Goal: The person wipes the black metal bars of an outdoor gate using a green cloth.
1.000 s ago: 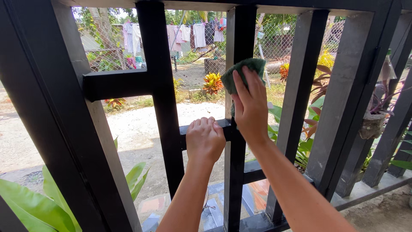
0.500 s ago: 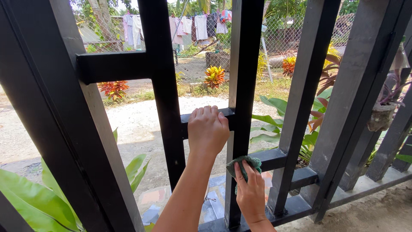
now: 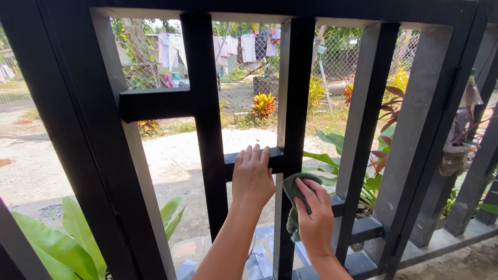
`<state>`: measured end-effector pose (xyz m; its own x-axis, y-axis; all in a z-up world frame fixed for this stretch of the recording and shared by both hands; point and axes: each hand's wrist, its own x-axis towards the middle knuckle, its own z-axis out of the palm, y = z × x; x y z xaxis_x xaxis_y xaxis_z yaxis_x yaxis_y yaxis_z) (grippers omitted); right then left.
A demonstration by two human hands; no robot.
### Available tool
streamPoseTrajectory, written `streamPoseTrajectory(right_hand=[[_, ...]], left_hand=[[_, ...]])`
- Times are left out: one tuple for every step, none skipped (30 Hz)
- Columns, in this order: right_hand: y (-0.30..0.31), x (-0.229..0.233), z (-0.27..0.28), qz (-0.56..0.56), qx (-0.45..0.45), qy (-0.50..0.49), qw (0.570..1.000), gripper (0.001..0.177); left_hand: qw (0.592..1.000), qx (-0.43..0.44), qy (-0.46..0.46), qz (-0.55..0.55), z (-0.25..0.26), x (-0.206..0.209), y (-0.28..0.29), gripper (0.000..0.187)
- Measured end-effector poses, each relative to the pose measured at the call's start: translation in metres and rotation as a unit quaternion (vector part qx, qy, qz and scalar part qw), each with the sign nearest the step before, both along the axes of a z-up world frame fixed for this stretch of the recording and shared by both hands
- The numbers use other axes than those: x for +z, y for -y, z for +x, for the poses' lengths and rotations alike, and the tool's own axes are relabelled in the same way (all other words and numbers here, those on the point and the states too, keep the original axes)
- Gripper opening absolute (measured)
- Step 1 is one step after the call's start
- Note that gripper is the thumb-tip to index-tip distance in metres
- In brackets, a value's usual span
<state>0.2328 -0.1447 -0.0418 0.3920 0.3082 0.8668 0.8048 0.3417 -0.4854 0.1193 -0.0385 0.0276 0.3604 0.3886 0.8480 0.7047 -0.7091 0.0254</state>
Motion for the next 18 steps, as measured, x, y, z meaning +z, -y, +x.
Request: streamPoseTrajectory(right_hand=[[-0.005,0.015,-0.001,0.019,0.005,0.010,1.000,0.040],[-0.008,0.028,-0.003,0.037,0.009,0.020,0.999,0.041],[-0.012,0.041,-0.003,0.055,0.013,0.029,0.998,0.043],[-0.016,0.053,-0.004,0.058,0.007,0.039,0.998,0.045],[-0.022,0.066,-0.004,0.061,0.001,0.048,0.997,0.047],[-0.027,0.077,-0.003,0.063,-0.005,0.057,0.996,0.049],[-0.031,0.087,-0.001,0.067,-0.008,0.060,0.996,0.050],[-0.035,0.097,-0.001,0.071,-0.010,0.064,0.995,0.050],[-0.040,0.107,0.000,0.076,-0.012,0.067,0.995,0.050],[-0.044,0.118,0.003,0.085,-0.013,0.074,0.993,0.050],[-0.048,0.128,0.006,0.095,-0.014,0.082,0.992,0.050],[-0.052,0.137,0.009,0.103,-0.015,0.088,0.991,0.050],[-0.056,0.145,0.011,0.104,-0.024,0.100,0.989,0.050],[-0.061,0.154,0.014,0.104,-0.034,0.113,0.987,0.049],[-0.064,0.159,0.015,0.105,-0.044,0.126,0.986,0.049],[-0.065,0.161,0.016,0.101,-0.047,0.129,0.985,0.048],[-0.066,0.164,0.017,0.097,-0.050,0.132,0.985,0.048],[-0.067,0.167,0.019,0.094,-0.054,0.135,0.985,0.047]], left_hand=[[1.000,-0.010,-0.006,-0.001,-0.003,0.002,-0.001,0.051],[0.999,-0.035,0.001,-0.014,-0.006,0.003,-0.002,0.049],[0.998,-0.060,0.009,-0.028,-0.012,0.006,-0.003,0.046],[0.995,-0.086,0.016,-0.042,-0.017,0.009,-0.002,0.043],[0.996,-0.081,0.019,-0.019,-0.023,0.014,0.000,0.042],[0.997,-0.076,0.022,0.003,-0.030,0.019,0.002,0.042],[0.997,-0.072,0.025,0.026,-0.038,0.026,0.005,0.041],[0.996,-0.074,0.032,0.033,-0.047,0.035,0.009,0.041],[0.996,-0.077,0.038,0.039,-0.056,0.044,0.015,0.040],[0.995,-0.079,0.044,0.046,-0.066,0.055,0.020,0.040],[0.994,-0.073,0.050,0.070,-0.075,0.067,0.024,0.042],[0.992,-0.067,0.055,0.093,-0.084,0.079,0.026,0.044],[0.990,-0.062,0.061,0.116,-0.092,0.091,0.027,0.045],[0.985,-0.040,0.086,0.141,-0.098,0.105,0.024,0.045],[0.980,-0.020,0.110,0.167,-0.104,0.117,0.021,0.045],[0.972,0.000,0.135,0.192,-0.109,0.126,0.018,0.044],[0.967,0.022,0.140,0.212,-0.114,0.134,0.015,0.044],[0.961,0.043,0.145,0.233,-0.119,0.141,0.011,0.043]])
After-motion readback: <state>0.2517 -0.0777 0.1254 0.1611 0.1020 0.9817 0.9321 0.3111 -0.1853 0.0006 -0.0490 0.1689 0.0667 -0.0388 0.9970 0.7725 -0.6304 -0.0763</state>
